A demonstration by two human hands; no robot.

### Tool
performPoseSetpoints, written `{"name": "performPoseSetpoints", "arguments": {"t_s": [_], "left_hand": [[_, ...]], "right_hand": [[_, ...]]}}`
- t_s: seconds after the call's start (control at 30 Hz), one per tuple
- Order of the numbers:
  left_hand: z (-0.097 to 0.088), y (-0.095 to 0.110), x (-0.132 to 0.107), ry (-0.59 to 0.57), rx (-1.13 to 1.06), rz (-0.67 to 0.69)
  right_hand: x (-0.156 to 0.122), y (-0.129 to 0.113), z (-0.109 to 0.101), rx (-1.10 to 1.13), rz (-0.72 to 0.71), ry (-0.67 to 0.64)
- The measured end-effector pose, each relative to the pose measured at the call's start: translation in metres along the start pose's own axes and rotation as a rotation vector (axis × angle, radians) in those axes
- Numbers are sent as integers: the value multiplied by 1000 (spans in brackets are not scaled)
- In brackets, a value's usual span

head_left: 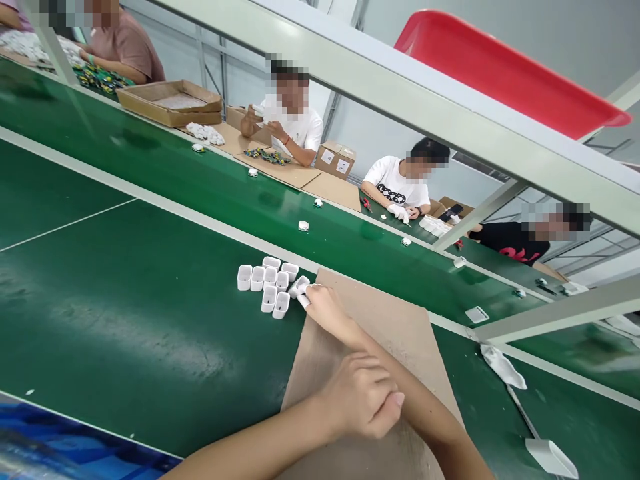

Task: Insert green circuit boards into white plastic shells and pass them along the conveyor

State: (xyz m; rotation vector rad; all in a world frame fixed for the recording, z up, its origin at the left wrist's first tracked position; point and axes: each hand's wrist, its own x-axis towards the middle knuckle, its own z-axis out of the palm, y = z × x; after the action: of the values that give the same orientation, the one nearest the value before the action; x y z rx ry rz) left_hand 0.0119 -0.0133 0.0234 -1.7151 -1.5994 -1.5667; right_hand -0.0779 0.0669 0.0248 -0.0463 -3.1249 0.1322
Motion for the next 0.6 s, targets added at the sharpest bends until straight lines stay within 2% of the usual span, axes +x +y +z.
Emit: {"name": "performPoseSetpoints", "arguments": {"t_s": [0.07,0.17,0.33,0.43,0.53,0.6], "left_hand": [[-5,-2,4,49,4,-51],[-14,-2,10,117,-14,-162],[-16,-10,12,144,-87,-480],[-9,-16,9,24,-277,-654],[-2,-16,5,-245,-521,-785],[3,-13,3,-381,-615,-848]], "right_hand": [[-12,10,-6,24,9,43],[-43,33,-19,73,-4,103],[-116,71,-50,181,-70,205],[-155,78,-63,261,-135,220],[-181,75,-69,396,-209,180],[-191,74,-71,489,-237,127]]}}
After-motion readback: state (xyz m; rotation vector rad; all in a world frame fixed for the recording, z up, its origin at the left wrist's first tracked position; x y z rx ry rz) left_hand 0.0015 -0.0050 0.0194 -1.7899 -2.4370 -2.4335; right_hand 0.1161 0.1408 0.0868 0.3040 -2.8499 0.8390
